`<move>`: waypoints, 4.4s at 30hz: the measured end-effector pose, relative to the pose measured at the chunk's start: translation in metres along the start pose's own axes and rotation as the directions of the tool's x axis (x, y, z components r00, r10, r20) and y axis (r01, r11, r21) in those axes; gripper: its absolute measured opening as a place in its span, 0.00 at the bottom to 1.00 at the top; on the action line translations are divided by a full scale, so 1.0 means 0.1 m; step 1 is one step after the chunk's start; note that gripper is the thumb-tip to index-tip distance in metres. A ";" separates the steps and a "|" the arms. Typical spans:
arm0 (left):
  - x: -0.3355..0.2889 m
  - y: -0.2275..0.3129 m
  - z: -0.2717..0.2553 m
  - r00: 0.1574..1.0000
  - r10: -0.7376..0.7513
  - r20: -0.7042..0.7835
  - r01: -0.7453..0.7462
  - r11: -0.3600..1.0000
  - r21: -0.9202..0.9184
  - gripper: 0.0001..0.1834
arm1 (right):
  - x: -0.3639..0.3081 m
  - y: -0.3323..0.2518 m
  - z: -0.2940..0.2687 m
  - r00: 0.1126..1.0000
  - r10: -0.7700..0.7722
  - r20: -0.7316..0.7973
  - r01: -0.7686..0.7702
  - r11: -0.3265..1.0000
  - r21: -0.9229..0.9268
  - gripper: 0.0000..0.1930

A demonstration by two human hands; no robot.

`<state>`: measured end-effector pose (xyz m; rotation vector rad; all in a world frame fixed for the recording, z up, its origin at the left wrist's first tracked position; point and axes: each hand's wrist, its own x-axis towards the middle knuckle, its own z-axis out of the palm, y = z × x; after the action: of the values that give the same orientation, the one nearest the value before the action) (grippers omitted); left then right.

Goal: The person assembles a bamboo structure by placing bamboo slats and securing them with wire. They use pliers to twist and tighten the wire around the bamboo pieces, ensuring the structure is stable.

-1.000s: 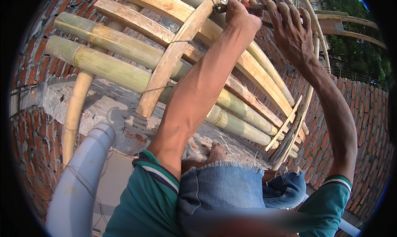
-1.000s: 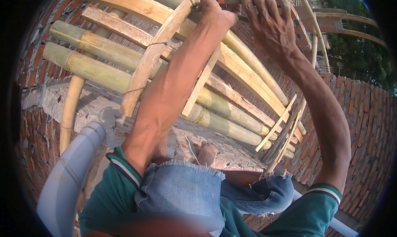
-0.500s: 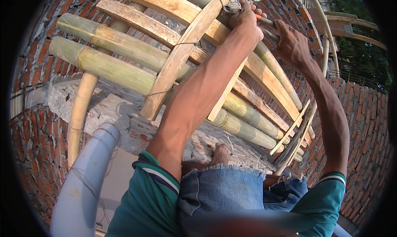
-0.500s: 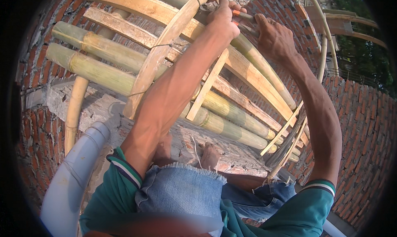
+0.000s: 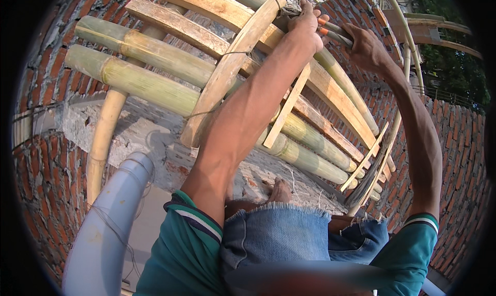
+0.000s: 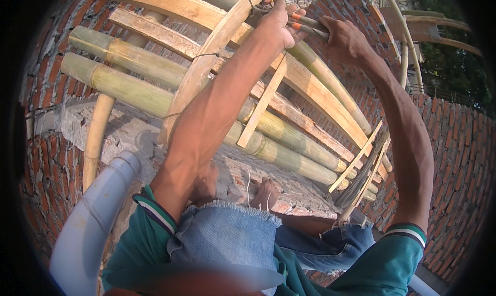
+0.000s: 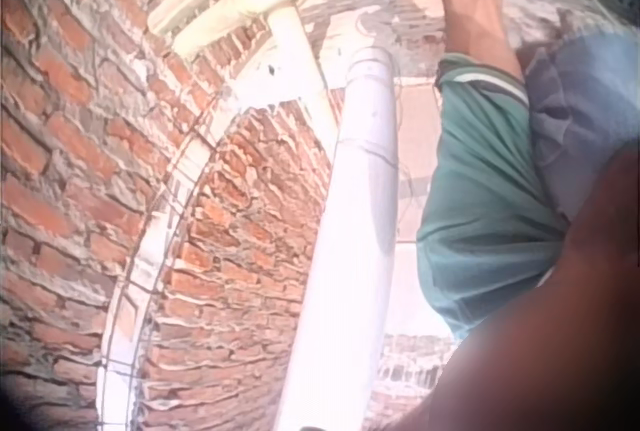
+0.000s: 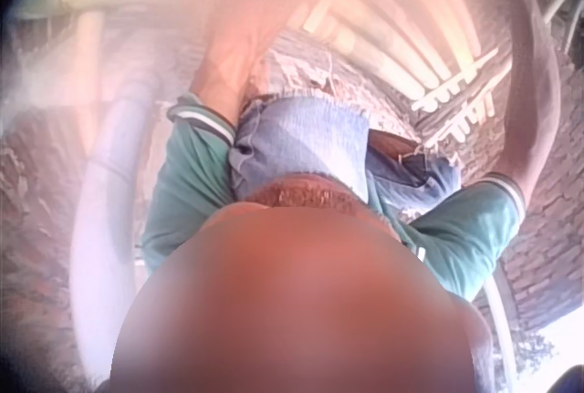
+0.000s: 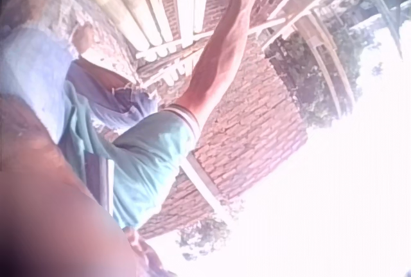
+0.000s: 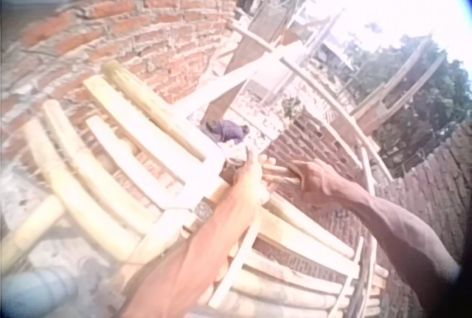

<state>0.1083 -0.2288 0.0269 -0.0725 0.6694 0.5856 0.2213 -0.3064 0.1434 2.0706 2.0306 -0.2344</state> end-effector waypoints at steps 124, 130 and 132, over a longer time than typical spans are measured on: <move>-2.64 0.51 -2.75 0.850 0.526 -0.004 -0.153 0.255 0.955 0.45 | -0.80 -1.71 -0.07 0.881 -0.417 0.223 0.469 0.832 -0.298 0.15; -3.05 0.17 -2.29 0.569 0.767 0.295 -0.286 -0.151 0.946 0.28 | -0.73 -1.70 -0.09 0.775 -0.294 0.560 0.140 0.943 0.301 0.18; -3.12 0.11 -2.18 0.741 0.637 0.212 -0.373 0.127 0.919 0.28 | -0.69 -1.70 -0.08 0.697 -0.212 0.686 -0.004 0.954 0.299 0.27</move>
<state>-0.2171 -0.4260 0.0449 1.3273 1.2224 0.7786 0.0494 -0.3682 0.1614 1.5891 1.6595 -1.2102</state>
